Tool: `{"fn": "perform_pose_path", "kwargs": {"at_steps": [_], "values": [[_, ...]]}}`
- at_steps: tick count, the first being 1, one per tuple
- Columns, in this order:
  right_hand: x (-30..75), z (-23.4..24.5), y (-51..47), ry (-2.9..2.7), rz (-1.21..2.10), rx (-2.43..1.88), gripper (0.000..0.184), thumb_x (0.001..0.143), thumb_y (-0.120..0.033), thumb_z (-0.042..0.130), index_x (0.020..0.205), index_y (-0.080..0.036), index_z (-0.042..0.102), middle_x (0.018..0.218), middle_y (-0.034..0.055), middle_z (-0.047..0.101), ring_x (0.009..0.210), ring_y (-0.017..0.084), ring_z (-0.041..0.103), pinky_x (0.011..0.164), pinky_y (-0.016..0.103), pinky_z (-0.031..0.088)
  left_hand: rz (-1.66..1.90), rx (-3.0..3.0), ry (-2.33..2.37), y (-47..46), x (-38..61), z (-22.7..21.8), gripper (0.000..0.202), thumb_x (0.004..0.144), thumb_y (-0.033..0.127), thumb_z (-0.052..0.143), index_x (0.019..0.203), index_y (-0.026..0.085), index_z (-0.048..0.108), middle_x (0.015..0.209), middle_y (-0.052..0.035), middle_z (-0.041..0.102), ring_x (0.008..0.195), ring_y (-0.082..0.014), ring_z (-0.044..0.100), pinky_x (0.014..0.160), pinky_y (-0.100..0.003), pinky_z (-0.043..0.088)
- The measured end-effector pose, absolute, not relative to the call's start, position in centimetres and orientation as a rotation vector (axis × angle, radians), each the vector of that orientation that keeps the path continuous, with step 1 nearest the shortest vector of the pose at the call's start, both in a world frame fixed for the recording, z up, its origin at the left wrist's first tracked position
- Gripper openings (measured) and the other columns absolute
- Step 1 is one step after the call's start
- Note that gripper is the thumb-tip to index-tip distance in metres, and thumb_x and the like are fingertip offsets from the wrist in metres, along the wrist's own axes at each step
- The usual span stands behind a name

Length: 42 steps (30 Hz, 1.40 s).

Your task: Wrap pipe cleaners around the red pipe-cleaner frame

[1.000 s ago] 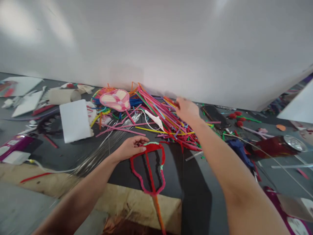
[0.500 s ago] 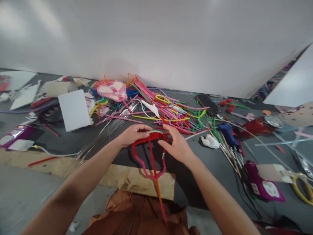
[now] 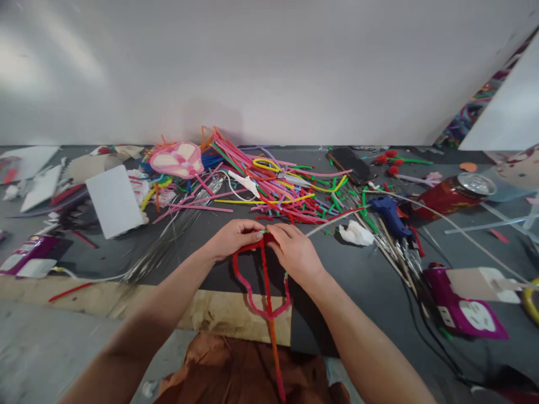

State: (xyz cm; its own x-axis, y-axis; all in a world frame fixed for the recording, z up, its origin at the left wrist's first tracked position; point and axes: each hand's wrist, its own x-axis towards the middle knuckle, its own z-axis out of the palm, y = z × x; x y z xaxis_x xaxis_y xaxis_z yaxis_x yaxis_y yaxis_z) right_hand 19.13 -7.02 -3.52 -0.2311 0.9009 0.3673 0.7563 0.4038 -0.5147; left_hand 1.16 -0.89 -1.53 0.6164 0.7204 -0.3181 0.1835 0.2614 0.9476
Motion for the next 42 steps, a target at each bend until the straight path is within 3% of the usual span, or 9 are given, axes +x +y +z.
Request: {"fn": "perform_pose_path", "kwargs": {"at_steps": [6,10,20,24,29,33,42], "values": [[18.9,-3.5,-6.9,-1.959,0.396,-1.426,0.033,0.086,-0.024,0.052,0.118,-0.029,0.06,0.108,0.0071,0.066,0.101,0.024,0.062,0.089,0.043,0.051,0.389,1.231,0.862,-1.0,0.3,-1.3,0.045,0.07,0.04,0.071,0.105,0.013,0.061,0.077,-0.001,0.063,0.065,-0.0102,0.059,0.065,-0.025,0.051],[19.4,-3.6,-6.9,-1.866,0.596,-1.497,0.044,0.081,-0.025,0.058,0.124,-0.029,0.054,0.117,0.0066,0.063,0.108,0.025,0.059,0.092,0.043,0.05,0.305,1.163,0.831,-0.9,-0.8,-1.0,0.06,0.064,0.029,0.077,0.117,0.015,0.052,0.075,0.0003,0.063,0.059,-0.0098,0.059,0.058,-0.023,0.05],[19.8,-3.7,-6.9,-1.737,0.916,-1.61,0.057,0.076,-0.023,0.059,0.131,-0.024,0.046,0.122,0.0074,0.062,0.108,0.024,0.06,0.093,0.042,0.048,0.357,1.258,0.92,-0.8,-1.4,-0.6,0.051,0.069,0.019,0.068,0.117,0.014,0.052,0.067,0.0018,0.061,0.056,-0.0099,0.057,0.056,-0.023,0.047],[19.6,-3.6,-7.1,-1.704,0.881,-1.622,0.052,0.078,-0.028,0.059,0.129,-0.025,0.049,0.12,0.0065,0.063,0.106,0.024,0.062,0.089,0.04,0.051,0.337,1.196,0.938,-0.7,-1.5,-0.6,0.048,0.067,0.019,0.069,0.112,0.014,0.054,0.069,0.0015,0.062,0.056,-0.0089,0.058,0.06,-0.024,0.049],[18.9,-3.5,-7.6,-1.772,0.743,-1.551,0.04,0.081,-0.027,0.057,0.121,-0.026,0.055,0.115,0.0057,0.066,0.102,0.023,0.063,0.088,0.038,0.052,0.295,1.159,0.93,-0.6,-1.4,-1.2,0.041,0.07,0.031,0.07,0.104,0.013,0.057,0.067,-0.0004,0.063,0.058,-0.01,0.06,0.058,-0.023,0.049],[18.3,-3.5,-7.8,-1.937,0.517,-1.454,0.033,0.085,-0.025,0.053,0.118,-0.02,0.057,0.108,0.0092,0.068,0.098,0.023,0.065,0.084,0.037,0.053,0.292,1.177,0.905,-1.1,-0.9,-1.4,0.04,0.069,0.036,0.071,0.099,0.013,0.059,0.066,0.0012,0.06,0.056,-0.0083,0.057,0.056,-0.021,0.047],[18.1,-3.3,-7.7,-1.977,0.354,-1.395,0.023,0.088,-0.022,0.052,0.109,-0.018,0.06,0.096,0.0078,0.07,0.088,0.019,0.067,0.078,0.03,0.055,0.252,1.239,0.811,-1.4,-0.7,-0.9,0.027,0.075,0.033,0.065,0.09,0.011,0.062,0.058,0.0043,0.051,0.052,-0.006,0.045,0.053,-0.019,0.039]]}}
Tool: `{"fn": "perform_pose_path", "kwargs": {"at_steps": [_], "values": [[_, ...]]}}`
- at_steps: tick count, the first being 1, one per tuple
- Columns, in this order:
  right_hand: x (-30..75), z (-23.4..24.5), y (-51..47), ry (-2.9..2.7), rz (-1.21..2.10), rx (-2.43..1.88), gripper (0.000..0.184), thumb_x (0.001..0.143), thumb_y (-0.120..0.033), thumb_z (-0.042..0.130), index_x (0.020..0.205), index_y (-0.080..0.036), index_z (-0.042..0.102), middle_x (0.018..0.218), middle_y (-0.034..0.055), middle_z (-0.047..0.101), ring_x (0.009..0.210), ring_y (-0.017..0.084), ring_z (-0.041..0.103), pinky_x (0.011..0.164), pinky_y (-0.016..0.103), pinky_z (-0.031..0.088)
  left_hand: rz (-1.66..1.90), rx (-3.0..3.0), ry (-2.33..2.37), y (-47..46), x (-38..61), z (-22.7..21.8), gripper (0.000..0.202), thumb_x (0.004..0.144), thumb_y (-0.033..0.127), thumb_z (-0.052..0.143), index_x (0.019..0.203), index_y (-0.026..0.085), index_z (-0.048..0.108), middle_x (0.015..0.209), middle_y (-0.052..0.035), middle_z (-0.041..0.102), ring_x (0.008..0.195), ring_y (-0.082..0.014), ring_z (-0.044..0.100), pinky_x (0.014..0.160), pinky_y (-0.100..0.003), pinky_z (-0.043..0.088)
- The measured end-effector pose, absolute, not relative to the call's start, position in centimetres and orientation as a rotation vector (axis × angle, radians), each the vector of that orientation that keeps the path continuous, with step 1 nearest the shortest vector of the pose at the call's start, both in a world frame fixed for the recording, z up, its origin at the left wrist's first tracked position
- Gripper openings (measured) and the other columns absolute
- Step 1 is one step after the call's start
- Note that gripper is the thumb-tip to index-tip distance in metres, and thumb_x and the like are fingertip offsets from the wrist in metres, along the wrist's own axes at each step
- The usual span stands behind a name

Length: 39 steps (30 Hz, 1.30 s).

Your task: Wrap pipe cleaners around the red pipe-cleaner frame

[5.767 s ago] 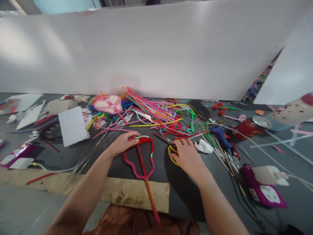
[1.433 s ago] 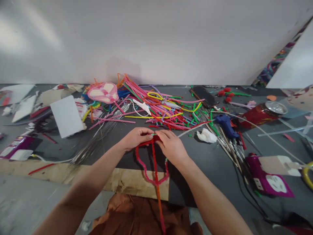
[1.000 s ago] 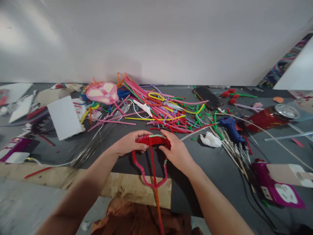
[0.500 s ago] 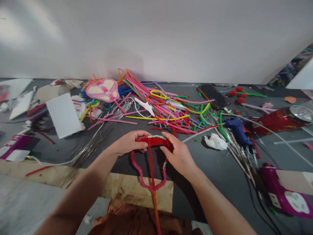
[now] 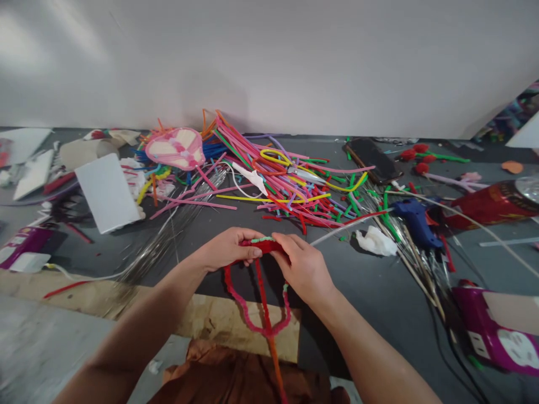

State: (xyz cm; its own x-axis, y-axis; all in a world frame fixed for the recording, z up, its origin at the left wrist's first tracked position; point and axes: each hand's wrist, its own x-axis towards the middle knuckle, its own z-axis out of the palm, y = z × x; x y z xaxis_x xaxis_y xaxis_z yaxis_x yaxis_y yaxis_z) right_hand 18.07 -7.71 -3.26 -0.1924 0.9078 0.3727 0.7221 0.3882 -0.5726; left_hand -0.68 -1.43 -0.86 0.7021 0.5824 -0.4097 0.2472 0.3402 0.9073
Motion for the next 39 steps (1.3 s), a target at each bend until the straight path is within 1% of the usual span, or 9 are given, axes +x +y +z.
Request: {"fn": "perform_pose_path", "kwargs": {"at_steps": [7,11,13,15,20,27,32,35,39], "values": [[18.0,-3.5,-7.8,-1.91,0.489,-1.399,0.024,0.087,-0.022,0.052,0.109,-0.019,0.061,0.1,0.0079,0.07,0.092,0.019,0.066,0.082,0.031,0.053,0.218,1.239,0.838,-1.4,-0.7,-0.6,0.019,0.075,0.029,0.063,0.085,0.013,0.058,0.058,0.0053,0.05,0.051,-0.0061,0.045,0.052,-0.019,0.038],[18.5,-3.2,-7.7,-1.801,0.811,-1.522,0.039,0.08,-0.028,0.061,0.119,-0.021,0.056,0.113,0.0077,0.066,0.102,0.022,0.063,0.088,0.036,0.05,0.198,1.261,0.867,-1.4,-0.7,-0.3,0.018,0.074,0.025,0.061,0.088,0.014,0.059,0.058,0.0058,0.051,0.05,-0.0061,0.045,0.051,-0.019,0.038],[18.7,-2.9,-7.7,-1.707,1.028,-1.583,0.049,0.077,-0.028,0.063,0.125,-0.023,0.051,0.111,0.0059,0.066,0.096,0.021,0.064,0.083,0.035,0.052,0.196,1.29,0.882,-1.4,-0.7,-0.2,0.018,0.073,0.023,0.059,0.09,0.015,0.059,0.058,0.0061,0.051,0.05,-0.0064,0.046,0.052,-0.019,0.038],[18.8,-2.7,-7.7,-1.608,1.212,-1.595,0.051,0.078,-0.028,0.061,0.127,-0.025,0.048,0.101,0.0035,0.068,0.084,0.019,0.065,0.075,0.033,0.054,0.208,1.367,0.911,-1.5,-0.6,0.0,0.019,0.072,0.02,0.058,0.09,0.015,0.061,0.061,0.0055,0.054,0.053,-0.0073,0.048,0.055,-0.02,0.039],[18.1,-2.3,-8.0,-1.391,1.546,-1.477,0.037,0.081,-0.032,0.055,0.116,-0.021,0.051,0.075,-0.0004,0.063,0.06,0.014,0.06,0.056,0.027,0.052,0.28,1.611,0.947,-1.5,-0.6,0.1,0.026,0.068,0.017,0.059,0.093,0.015,0.065,0.085,0.0016,0.066,0.079,-0.0131,0.058,0.075,-0.022,0.043],[17.8,-2.3,-8.2,-1.362,1.633,-1.372,0.035,0.085,-0.03,0.049,0.119,-0.019,0.047,0.082,0.0016,0.064,0.056,0.01,0.057,0.051,0.023,0.049,0.36,1.534,0.946,-1.7,-0.4,-0.3,0.038,0.066,0.014,0.061,0.103,0.015,0.059,0.088,-0.0005,0.065,0.079,-0.0136,0.059,0.073,-0.024,0.044],[18.0,-2.4,-8.0,-1.293,1.663,-1.408,0.046,0.08,-0.034,0.059,0.122,-0.021,0.045,0.083,0.0009,0.064,0.062,0.013,0.061,0.056,0.026,0.052,0.367,1.448,0.941,-1.6,-0.5,-0.4,0.04,0.064,0.014,0.062,0.104,0.015,0.056,0.084,0.0004,0.063,0.076,-0.013,0.058,0.07,-0.024,0.043],[18.4,-2.3,-7.8,-1.218,1.678,-1.397,0.043,0.078,-0.04,0.061,0.114,-0.019,0.049,0.084,0.0025,0.065,0.067,0.014,0.063,0.059,0.027,0.054,0.35,1.496,0.95,-1.5,-0.6,-0.3,0.039,0.065,0.014,0.062,0.104,0.016,0.058,0.089,-0.0004,0.064,0.08,-0.0141,0.058,0.074,-0.026,0.043],[18.6,-2.1,-7.6,-1.208,1.681,-1.389,0.031,0.084,-0.048,0.052,0.086,-0.017,0.054,0.071,0.0007,0.062,0.058,0.012,0.06,0.056,0.025,0.051,0.341,1.543,0.956,-1.3,-0.6,-0.2,0.037,0.065,0.014,0.063,0.101,0.016,0.061,0.093,-0.0005,0.064,0.084,-0.0147,0.057,0.078,-0.026,0.043]]}}
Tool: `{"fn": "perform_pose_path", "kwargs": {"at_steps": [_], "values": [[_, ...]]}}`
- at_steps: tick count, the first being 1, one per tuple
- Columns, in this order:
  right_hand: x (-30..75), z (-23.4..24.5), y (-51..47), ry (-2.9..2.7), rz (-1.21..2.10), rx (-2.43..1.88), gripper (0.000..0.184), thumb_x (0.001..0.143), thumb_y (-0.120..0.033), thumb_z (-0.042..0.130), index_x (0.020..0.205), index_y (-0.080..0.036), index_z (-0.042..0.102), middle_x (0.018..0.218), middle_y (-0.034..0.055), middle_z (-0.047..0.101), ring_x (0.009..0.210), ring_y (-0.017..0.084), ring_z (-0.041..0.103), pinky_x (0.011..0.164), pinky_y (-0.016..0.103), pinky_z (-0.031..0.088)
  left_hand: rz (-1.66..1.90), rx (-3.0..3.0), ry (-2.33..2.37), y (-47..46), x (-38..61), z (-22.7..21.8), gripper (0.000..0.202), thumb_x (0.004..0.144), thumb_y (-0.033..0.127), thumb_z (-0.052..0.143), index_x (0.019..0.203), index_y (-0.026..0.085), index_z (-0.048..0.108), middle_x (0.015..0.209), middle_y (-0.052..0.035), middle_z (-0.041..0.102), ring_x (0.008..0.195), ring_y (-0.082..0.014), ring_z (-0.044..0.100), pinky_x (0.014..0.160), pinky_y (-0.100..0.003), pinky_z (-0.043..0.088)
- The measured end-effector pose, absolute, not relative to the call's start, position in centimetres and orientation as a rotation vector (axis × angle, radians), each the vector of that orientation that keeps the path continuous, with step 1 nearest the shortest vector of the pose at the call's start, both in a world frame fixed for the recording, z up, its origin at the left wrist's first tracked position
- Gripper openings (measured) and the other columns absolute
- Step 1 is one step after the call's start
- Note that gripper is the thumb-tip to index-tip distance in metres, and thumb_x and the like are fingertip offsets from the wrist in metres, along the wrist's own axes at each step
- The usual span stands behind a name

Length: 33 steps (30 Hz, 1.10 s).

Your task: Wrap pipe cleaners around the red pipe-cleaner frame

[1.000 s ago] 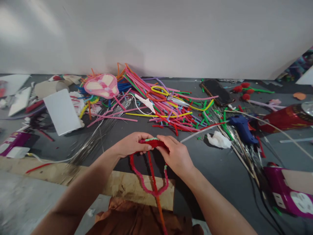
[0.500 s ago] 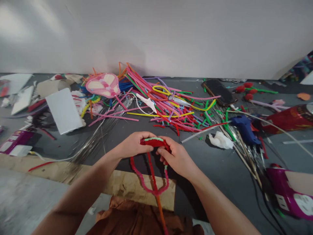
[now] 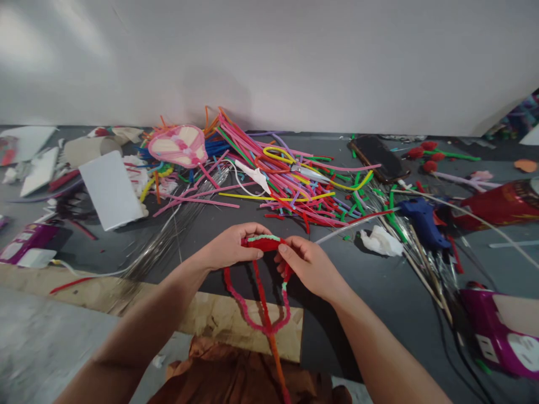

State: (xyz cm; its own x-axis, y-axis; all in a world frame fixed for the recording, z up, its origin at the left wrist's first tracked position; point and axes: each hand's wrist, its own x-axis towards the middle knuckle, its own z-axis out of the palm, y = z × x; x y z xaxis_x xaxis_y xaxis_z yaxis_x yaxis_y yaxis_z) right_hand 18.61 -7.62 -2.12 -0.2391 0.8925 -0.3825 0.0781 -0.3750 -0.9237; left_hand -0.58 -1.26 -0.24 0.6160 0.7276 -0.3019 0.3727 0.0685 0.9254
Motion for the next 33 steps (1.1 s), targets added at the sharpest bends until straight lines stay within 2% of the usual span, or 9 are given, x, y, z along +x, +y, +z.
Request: {"fn": "perform_pose_path", "kwargs": {"at_steps": [2,8,11,17,24,26,28,30,33], "values": [[18.5,-2.0,-7.6,-1.233,1.671,-1.401,0.032,0.085,-0.048,0.05,0.081,-0.017,0.054,0.069,0.0004,0.061,0.056,0.011,0.059,0.054,0.024,0.05,0.336,1.51,0.942,-1.2,-0.6,-0.3,0.036,0.065,0.015,0.063,0.101,0.016,0.061,0.092,-0.0006,0.064,0.084,-0.0145,0.057,0.078,-0.026,0.043],[18.3,-2.1,-7.8,-1.317,1.635,-1.425,0.03,0.086,-0.047,0.048,0.079,-0.018,0.054,0.069,-0.0001,0.061,0.057,0.012,0.06,0.055,0.025,0.05,0.294,1.101,0.856,-1.2,-0.9,-0.9,0.041,0.067,0.018,0.067,0.106,0.016,0.056,0.089,-0.0031,0.066,0.072,-0.0121,0.06,0.067,-0.024,0.045],[18.3,-2.2,-7.9,-1.317,1.623,-1.426,0.03,0.086,-0.047,0.048,0.08,-0.018,0.054,0.069,-0.0004,0.062,0.057,0.012,0.06,0.056,0.025,0.05,0.278,1.078,0.85,-1.0,-1.2,-0.8,0.04,0.067,0.02,0.069,0.105,0.015,0.057,0.091,-0.004,0.065,0.072,-0.0112,0.06,0.066,-0.023,0.045],[18.9,-2.1,-7.7,-1.269,1.537,-1.451,0.031,0.085,-0.048,0.05,0.08,-0.018,0.055,0.072,0.0006,0.063,0.059,0.012,0.061,0.056,0.025,0.051,0.232,1.009,0.767,-0.3,-2.3,-0.4,0.042,0.077,0.032,0.065,0.113,0.015,0.051,0.086,-0.0049,0.065,0.07,-0.0116,0.063,0.07,-0.027,0.049],[19.5,-2.1,-7.4,-1.285,1.39,-1.5,0.032,0.086,-0.048,0.048,0.08,-0.018,0.057,0.073,0.0035,0.064,0.058,0.014,0.061,0.054,0.026,0.051,0.3,0.881,0.739,0.1,-2.8,-0.8,0.052,0.07,0.019,0.072,0.116,0.016,0.047,0.082,-0.0048,0.065,0.063,-0.0099,0.062,0.065,-0.025,0.051],[19.5,-2.3,-7.4,-1.385,1.21,-1.558,0.029,0.086,-0.045,0.05,0.093,-0.018,0.058,0.08,0.0054,0.066,0.065,0.017,0.063,0.06,0.03,0.054,0.35,0.896,0.764,-0.1,-2.4,-0.9,0.051,0.069,0.018,0.072,0.115,0.016,0.048,0.082,-0.0044,0.065,0.063,-0.0096,0.061,0.063,-0.024,0.05],[19.4,-2.6,-7.4,-1.573,0.879,-1.585,0.032,0.084,-0.038,0.054,0.111,-0.02,0.055,0.099,0.0088,0.066,0.086,0.022,0.064,0.076,0.038,0.054,0.396,0.932,0.798,-0.4,-1.9,-1.1,0.049,0.07,0.02,0.071,0.114,0.016,0.049,0.081,-0.0037,0.064,0.063,-0.0095,0.061,0.061,-0.024,0.05],[19.3,-2.8,-7.4,-1.776,0.538,-1.541,0.041,0.082,-0.031,0.057,0.122,-0.023,0.051,0.117,0.0104,0.059,0.107,0.025,0.057,0.092,0.044,0.047,0.422,0.962,0.828,-0.8,-1.3,-1.2,0.048,0.07,0.021,0.071,0.113,0.015,0.05,0.079,-0.0027,0.064,0.063,-0.0095,0.06,0.061,-0.024,0.049],[19.2,-2.8,-7.3,-1.988,0.294,-1.465,0.041,0.084,-0.024,0.055,0.125,-0.027,0.053,0.12,0.0095,0.057,0.113,0.027,0.052,0.095,0.046,0.045,0.424,0.986,0.844,-1.4,-0.5,-1.1,0.049,0.069,0.021,0.071,0.112,0.015,0.05,0.075,-0.0012,0.063,0.062,-0.0096,0.059,0.062,-0.024,0.049]]}}
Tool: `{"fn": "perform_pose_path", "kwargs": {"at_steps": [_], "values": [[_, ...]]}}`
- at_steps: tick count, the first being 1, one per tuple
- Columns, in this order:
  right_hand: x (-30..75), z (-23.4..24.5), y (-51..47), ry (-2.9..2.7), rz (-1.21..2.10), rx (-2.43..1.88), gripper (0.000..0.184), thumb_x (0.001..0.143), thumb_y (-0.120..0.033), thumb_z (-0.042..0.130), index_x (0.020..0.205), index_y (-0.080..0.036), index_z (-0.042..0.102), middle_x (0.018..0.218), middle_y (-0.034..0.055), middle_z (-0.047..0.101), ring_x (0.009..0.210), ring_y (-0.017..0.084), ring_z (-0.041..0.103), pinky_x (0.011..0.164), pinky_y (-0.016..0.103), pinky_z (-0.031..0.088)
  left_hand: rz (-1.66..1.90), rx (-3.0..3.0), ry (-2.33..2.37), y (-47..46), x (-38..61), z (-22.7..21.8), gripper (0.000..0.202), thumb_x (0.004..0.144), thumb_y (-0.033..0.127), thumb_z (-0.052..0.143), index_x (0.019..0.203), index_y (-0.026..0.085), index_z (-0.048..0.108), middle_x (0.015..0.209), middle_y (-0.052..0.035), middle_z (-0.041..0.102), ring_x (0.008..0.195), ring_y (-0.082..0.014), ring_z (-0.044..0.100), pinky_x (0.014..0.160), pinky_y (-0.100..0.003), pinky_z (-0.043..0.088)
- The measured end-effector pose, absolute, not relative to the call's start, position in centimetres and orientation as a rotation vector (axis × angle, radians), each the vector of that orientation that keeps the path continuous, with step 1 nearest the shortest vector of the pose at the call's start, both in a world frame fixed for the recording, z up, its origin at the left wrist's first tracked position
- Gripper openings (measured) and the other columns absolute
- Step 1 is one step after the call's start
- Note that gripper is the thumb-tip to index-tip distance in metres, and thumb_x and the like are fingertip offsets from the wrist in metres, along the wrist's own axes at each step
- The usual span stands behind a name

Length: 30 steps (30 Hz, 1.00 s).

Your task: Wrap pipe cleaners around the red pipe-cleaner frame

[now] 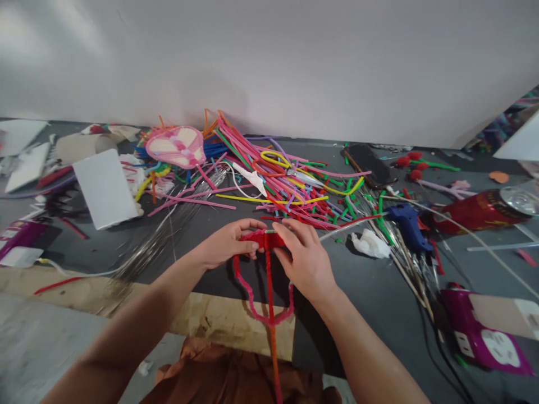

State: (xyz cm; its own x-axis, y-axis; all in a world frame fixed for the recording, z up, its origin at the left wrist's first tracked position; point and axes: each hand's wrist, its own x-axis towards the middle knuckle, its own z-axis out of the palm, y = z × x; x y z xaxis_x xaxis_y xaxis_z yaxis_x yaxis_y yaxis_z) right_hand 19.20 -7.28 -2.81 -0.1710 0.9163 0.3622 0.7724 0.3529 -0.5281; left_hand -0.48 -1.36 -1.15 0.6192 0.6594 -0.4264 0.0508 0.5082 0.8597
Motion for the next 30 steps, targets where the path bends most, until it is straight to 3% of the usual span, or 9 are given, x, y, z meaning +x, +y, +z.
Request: {"fn": "perform_pose_path", "kwargs": {"at_steps": [10,15,20,22,26,30], "values": [[18.9,-3.1,-7.4,-2.042,0.191,-1.413,0.028,0.088,-0.024,0.05,0.114,-0.025,0.062,0.104,0.0075,0.066,0.097,0.023,0.061,0.086,0.04,0.052,0.442,1.028,0.857,-1.9,0.2,-0.7,0.044,0.066,0.013,0.069,0.106,0.014,0.053,0.079,-0.001,0.064,0.067,-0.0099,0.06,0.063,-0.023,0.049],[19.3,-3.2,-7.3,-1.966,0.198,-1.468,0.03,0.087,-0.024,0.051,0.115,-0.026,0.062,0.105,0.0073,0.066,0.097,0.023,0.062,0.087,0.04,0.052,0.419,0.98,0.832,-1.8,-0.2,-0.9,0.051,0.064,0.019,0.075,0.111,0.016,0.053,0.082,-0.0024,0.067,0.066,-0.01,0.062,0.067,-0.025,0.051],[19.6,-3.3,-7.2,-1.92,0.162,-1.498,0.03,0.086,-0.022,0.052,0.113,-0.024,0.063,0.104,0.008,0.066,0.096,0.023,0.062,0.087,0.039,0.052,0.355,0.989,0.909,-1.9,0.0,-1.1,0.037,0.067,0.028,0.074,0.095,0.012,0.057,0.078,-0.0047,0.068,0.059,-0.0098,0.061,0.062,-0.024,0.05],[19.5,-3.3,-7.1,-1.921,0.16,-1.488,0.029,0.086,-0.022,0.052,0.112,-0.023,0.063,0.103,0.0087,0.066,0.096,0.022,0.062,0.086,0.038,0.053,0.421,1.089,0.964,-2.0,0.2,-1.3,0.035,0.069,0.028,0.071,0.097,0.013,0.057,0.083,-0.0049,0.068,0.066,-0.0118,0.063,0.067,-0.027,0.051],[19.3,-3.4,-7.0,-1.918,0.176,-1.507,0.028,0.086,-0.023,0.053,0.112,-0.021,0.063,0.105,0.0103,0.065,0.098,0.023,0.062,0.087,0.038,0.052,0.623,1.558,1.036,-2.0,0.2,-1.7,0.04,0.071,0.023,0.069,0.109,0.018,0.058,0.109,-0.0043,0.064,0.1,-0.0171,0.059,0.092,-0.029,0.043],[19.3,-3.4,-7.1,-1.918,0.202,-1.508,0.028,0.086,-0.023,0.053,0.112,-0.02,0.062,0.106,0.0106,0.065,0.099,0.022,0.061,0.088,0.038,0.051,0.605,1.77,1.025,-2.0,0.0,-1.7,0.037,0.077,0.025,0.062,0.114,0.022,0.058,0.115,-0.0021,0.064,0.107,-0.0182,0.057,0.095,-0.027,0.039]]}}
